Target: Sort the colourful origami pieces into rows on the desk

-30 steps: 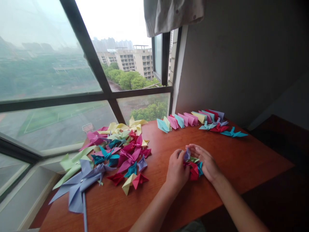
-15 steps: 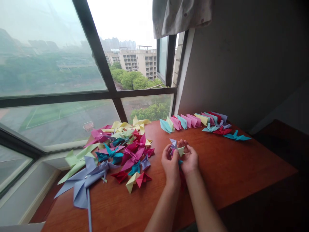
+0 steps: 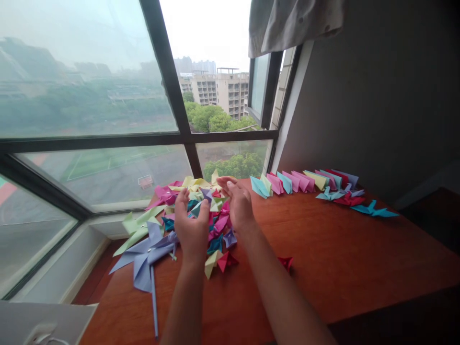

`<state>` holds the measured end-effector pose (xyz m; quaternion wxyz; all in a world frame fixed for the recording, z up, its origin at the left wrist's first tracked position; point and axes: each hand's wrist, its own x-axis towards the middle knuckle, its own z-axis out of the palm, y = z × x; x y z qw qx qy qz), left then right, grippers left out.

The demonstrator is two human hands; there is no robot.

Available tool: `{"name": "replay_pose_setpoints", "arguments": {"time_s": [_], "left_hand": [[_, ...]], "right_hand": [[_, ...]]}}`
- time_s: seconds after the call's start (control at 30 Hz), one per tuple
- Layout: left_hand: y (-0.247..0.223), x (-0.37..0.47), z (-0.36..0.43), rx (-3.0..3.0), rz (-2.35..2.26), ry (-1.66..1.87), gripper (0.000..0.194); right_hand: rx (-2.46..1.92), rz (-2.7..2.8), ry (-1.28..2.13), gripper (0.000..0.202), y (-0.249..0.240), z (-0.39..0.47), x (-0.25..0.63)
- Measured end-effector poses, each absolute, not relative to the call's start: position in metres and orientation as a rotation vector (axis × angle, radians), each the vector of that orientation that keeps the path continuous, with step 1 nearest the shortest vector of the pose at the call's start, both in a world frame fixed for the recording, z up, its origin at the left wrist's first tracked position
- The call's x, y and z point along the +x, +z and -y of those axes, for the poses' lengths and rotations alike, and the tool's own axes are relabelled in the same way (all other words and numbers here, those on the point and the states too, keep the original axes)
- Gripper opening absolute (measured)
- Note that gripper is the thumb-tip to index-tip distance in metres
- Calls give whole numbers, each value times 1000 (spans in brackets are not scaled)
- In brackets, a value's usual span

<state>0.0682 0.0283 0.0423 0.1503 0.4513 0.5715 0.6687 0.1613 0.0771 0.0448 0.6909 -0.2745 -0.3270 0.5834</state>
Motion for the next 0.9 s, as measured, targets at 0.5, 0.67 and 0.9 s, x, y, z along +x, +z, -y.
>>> {"name": "replay_pose_setpoints", "arguments": {"time_s": [0.5, 0.67, 0.9], "left_hand": [[-20, 61, 52, 2301, -1746, 1434, 43], [-40, 56, 65, 2479, -1839, 1122, 53], [-46, 38, 58, 2601, -1845, 1027, 38]], "right_hand": [[-1650, 1702, 337, 64, -50, 68, 329], [-1613, 1895, 262, 64, -63, 92, 303], [-1473, 1713, 349, 22, -60, 69, 278]]}}
